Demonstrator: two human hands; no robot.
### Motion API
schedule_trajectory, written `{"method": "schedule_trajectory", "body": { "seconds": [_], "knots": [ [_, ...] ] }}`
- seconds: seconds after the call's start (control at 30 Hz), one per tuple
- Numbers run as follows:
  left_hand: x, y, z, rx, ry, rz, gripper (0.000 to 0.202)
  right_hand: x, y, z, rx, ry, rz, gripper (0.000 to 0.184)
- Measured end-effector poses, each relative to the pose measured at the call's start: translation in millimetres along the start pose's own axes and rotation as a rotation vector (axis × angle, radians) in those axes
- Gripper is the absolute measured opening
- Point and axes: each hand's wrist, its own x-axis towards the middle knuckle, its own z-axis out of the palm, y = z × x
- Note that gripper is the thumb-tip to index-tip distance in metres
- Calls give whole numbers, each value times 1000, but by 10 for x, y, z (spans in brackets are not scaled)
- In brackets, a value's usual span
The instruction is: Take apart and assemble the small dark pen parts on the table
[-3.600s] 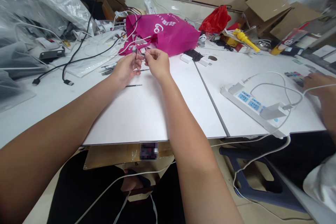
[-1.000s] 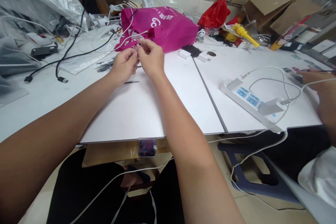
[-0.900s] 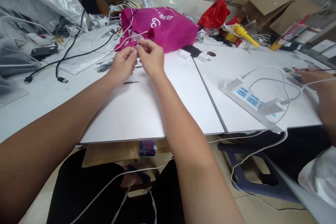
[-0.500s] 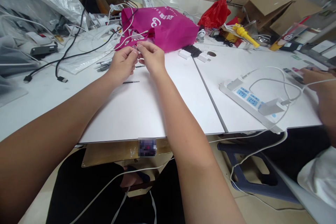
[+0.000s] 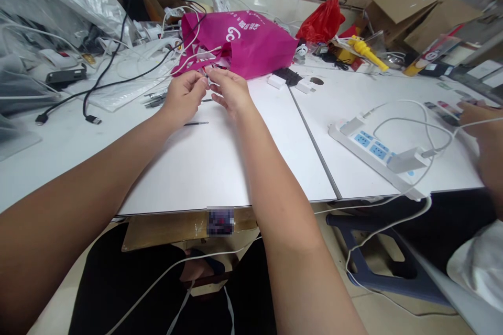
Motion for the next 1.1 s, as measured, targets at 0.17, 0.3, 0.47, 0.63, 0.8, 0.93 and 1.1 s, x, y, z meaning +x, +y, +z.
{"method": "schedule_trajectory", "body": {
  "seconds": [0.17,0.3,0.47,0.63,0.8,0.93,1.1],
  "knots": [
    [-9,-1,2,7,-25,70,23,9,3,46,33,46,25,57],
    [-9,15,20,-81,-20,7,21,-3,-8,63,26,41,33,56],
    [-21,100,21,-159,-49,-114,35,-12,-18,45,22,11,19,48],
    [-19,138,12,-157,-64,-138,45,25,-13,14,4,-14,0,49],
    [-41,177,11,-166,-77,-166,40,42,3,5,-12,-9,-20,48],
    [-62,210,15,-148,-76,-171,36,10,-14,17,5,18,-11,56],
    [-51,183,25,-150,-82,-169,38,-8,-26,36,-17,20,-12,62]
  ]
}}
